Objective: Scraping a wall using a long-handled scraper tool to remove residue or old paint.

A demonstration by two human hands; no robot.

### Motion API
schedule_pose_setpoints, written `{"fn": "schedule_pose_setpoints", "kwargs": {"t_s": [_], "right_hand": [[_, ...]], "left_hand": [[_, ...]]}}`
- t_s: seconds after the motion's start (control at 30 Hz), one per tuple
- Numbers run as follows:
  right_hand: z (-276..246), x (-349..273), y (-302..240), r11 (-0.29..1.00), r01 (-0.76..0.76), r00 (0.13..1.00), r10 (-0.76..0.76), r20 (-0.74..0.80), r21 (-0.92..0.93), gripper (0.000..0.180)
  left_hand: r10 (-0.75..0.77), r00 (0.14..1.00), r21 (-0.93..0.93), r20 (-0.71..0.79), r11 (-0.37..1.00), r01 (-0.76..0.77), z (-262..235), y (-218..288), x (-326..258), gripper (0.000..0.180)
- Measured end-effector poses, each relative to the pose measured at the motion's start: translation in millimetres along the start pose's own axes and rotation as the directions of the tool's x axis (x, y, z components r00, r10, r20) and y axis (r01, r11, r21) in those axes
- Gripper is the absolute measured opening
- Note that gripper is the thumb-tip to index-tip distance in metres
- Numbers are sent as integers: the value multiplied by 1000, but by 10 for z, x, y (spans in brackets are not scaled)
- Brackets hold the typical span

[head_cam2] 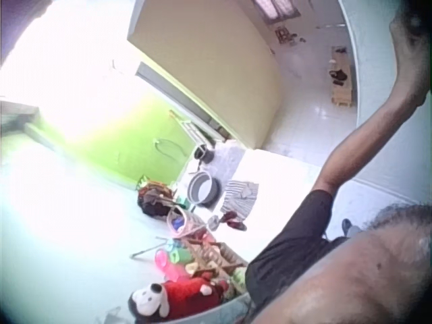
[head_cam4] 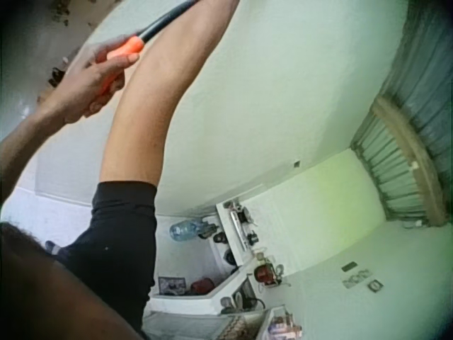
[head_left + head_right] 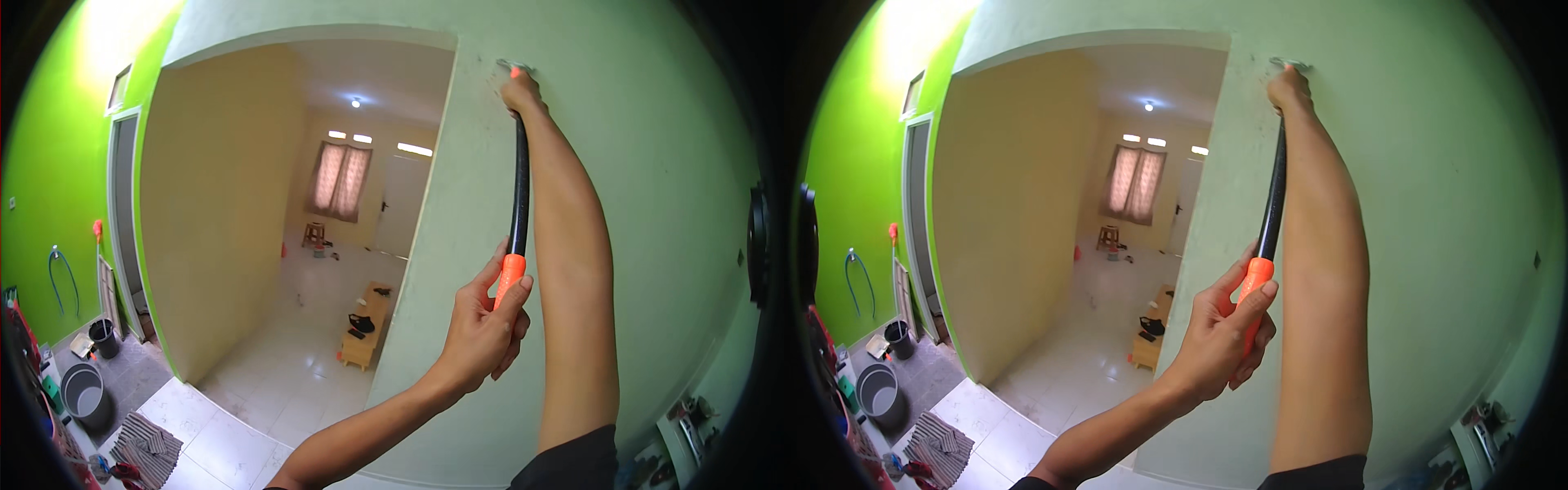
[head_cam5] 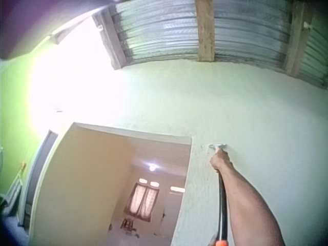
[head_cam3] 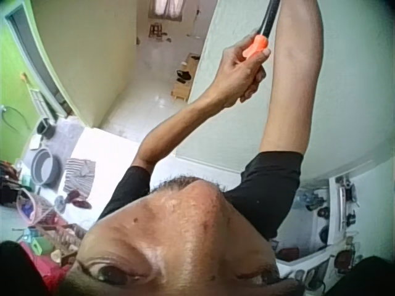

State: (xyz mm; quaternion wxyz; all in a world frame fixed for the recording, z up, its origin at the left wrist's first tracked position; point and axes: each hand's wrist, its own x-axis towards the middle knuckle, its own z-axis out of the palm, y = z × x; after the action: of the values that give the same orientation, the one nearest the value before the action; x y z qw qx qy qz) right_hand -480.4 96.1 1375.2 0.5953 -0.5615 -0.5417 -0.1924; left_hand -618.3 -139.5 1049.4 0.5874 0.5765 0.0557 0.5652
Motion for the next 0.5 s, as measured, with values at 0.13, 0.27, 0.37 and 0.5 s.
{"fn": "schedule_pose_setpoints", "kwargs": {"t_s": [0.13, 0.27, 0.37, 0.5], "right_hand": [[101, -73, -74, 989, -141, 983, 146, 112, -49, 59], [194, -311, 45, 996, -75, 994, 79, 82, -54, 54], [139, -435, 50, 996, -45, 994, 53, 94, -82, 52], [56, -544, -31, 989, -74, 984, 94, 149, -131, 51]], "left_hand": [[-60, 997, 104, -48, 992, 64, -261, -29, -35, 70], [1, 1000, -3, 4, 1000, -1, -300, -242, -216, 71], [7, 1000, -59, 18, 998, -5, -235, -293, -304, 71], [-74, 997, -44, -24, 996, 73, -200, -206, -369, 71]]}}
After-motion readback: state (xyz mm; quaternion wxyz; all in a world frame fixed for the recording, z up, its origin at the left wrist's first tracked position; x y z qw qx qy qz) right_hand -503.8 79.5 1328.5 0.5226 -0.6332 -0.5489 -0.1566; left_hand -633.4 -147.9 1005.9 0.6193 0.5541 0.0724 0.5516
